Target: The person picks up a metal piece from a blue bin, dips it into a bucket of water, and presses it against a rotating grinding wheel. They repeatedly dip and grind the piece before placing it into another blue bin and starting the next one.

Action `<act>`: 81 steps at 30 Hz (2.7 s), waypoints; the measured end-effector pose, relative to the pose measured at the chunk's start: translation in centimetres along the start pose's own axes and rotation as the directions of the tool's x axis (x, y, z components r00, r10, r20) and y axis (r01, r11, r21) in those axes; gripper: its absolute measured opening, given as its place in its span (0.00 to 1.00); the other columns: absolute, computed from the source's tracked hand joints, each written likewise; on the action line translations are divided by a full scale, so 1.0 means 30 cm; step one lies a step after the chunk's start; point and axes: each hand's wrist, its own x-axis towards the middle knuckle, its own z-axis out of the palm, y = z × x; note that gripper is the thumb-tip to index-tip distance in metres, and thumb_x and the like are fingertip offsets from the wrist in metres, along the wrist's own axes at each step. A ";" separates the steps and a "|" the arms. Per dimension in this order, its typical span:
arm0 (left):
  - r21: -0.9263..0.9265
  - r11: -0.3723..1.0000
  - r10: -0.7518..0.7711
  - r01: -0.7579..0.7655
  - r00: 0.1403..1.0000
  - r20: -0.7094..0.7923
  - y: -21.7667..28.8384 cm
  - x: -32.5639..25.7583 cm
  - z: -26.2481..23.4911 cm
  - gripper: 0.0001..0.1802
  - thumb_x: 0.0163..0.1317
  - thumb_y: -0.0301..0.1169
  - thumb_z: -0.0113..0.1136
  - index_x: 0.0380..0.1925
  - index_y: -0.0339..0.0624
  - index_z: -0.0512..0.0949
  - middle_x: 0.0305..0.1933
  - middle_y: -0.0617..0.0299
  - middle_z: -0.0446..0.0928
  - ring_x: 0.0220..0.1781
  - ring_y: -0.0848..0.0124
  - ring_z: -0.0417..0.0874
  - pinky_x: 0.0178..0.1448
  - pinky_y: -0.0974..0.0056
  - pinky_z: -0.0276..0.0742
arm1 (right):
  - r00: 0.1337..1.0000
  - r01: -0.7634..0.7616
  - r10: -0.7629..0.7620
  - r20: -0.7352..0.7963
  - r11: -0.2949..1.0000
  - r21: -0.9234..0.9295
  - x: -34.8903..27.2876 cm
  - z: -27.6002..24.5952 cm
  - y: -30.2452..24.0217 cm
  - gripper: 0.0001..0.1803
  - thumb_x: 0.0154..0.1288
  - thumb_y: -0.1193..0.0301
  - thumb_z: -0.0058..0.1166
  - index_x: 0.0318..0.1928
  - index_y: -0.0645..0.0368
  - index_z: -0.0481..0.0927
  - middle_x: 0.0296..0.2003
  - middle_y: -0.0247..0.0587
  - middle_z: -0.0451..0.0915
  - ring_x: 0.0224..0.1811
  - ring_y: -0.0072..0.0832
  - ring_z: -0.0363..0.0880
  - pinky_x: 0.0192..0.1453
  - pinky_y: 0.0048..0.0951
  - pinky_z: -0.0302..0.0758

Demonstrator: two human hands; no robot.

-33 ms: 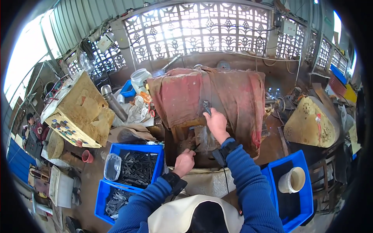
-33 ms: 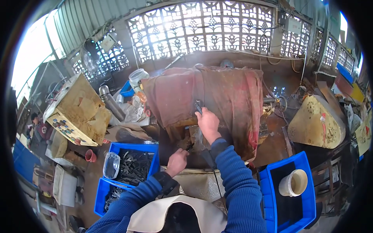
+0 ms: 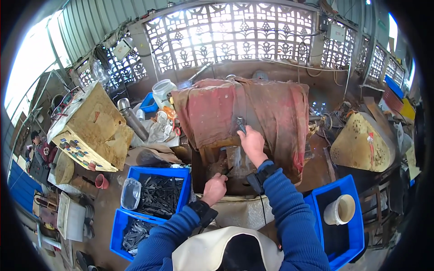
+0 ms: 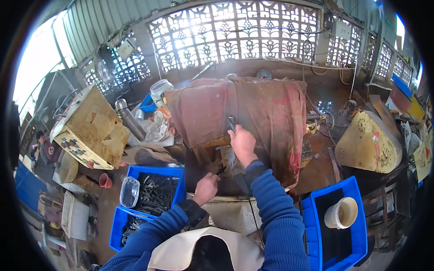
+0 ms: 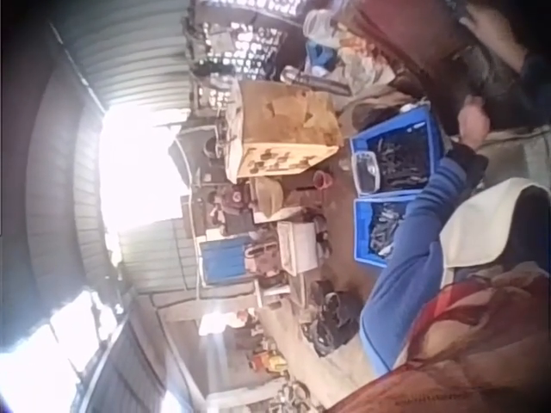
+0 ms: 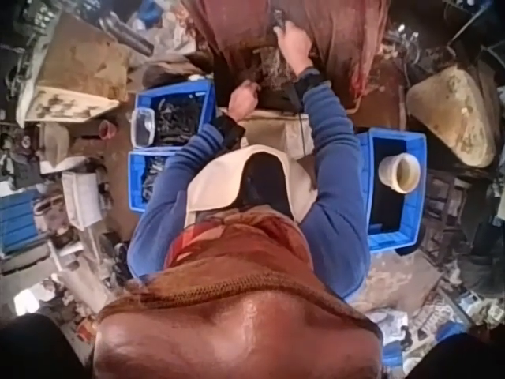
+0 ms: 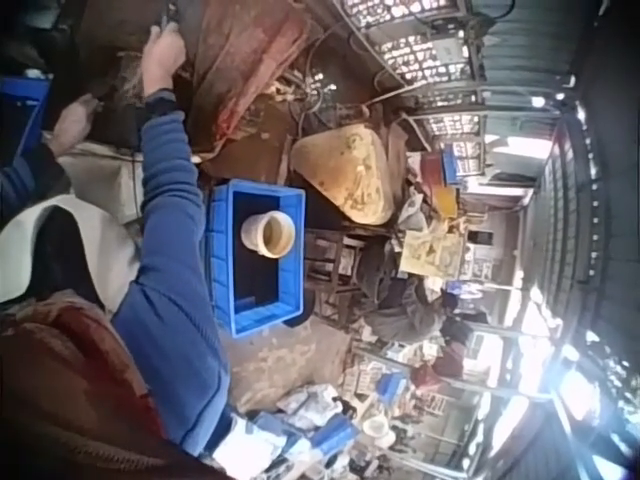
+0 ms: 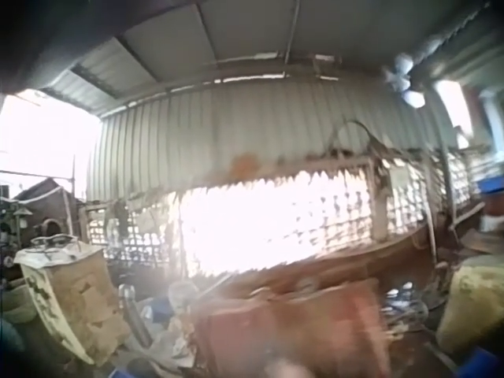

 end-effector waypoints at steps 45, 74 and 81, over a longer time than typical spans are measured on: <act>-0.051 0.998 0.046 -0.043 0.998 0.052 0.007 0.021 -0.030 0.07 0.55 0.23 0.54 0.32 0.40 0.81 0.36 0.51 0.78 0.36 0.51 0.82 0.40 0.52 0.80 | 0.983 0.159 -0.169 -0.078 0.980 -0.120 0.145 0.044 -0.068 0.13 0.66 0.62 0.55 0.45 0.55 0.74 0.27 0.49 0.81 0.30 0.49 0.82 0.33 0.48 0.77; -0.041 0.999 0.008 -0.004 0.997 0.082 -0.005 0.013 -0.017 0.09 0.54 0.23 0.54 0.34 0.42 0.81 0.36 0.53 0.77 0.39 0.53 0.81 0.42 0.53 0.80 | 0.991 0.133 -0.135 0.003 0.972 -0.194 0.148 0.021 -0.101 0.11 0.66 0.63 0.55 0.37 0.57 0.71 0.28 0.48 0.82 0.31 0.48 0.83 0.34 0.46 0.79; -0.040 0.999 0.006 -0.004 0.998 0.068 0.003 0.013 -0.023 0.09 0.55 0.23 0.54 0.34 0.42 0.81 0.36 0.53 0.77 0.39 0.52 0.81 0.42 0.53 0.80 | 0.990 0.138 -0.138 0.011 0.968 -0.210 0.149 0.023 -0.098 0.11 0.66 0.63 0.54 0.37 0.57 0.71 0.29 0.48 0.82 0.31 0.48 0.83 0.34 0.46 0.79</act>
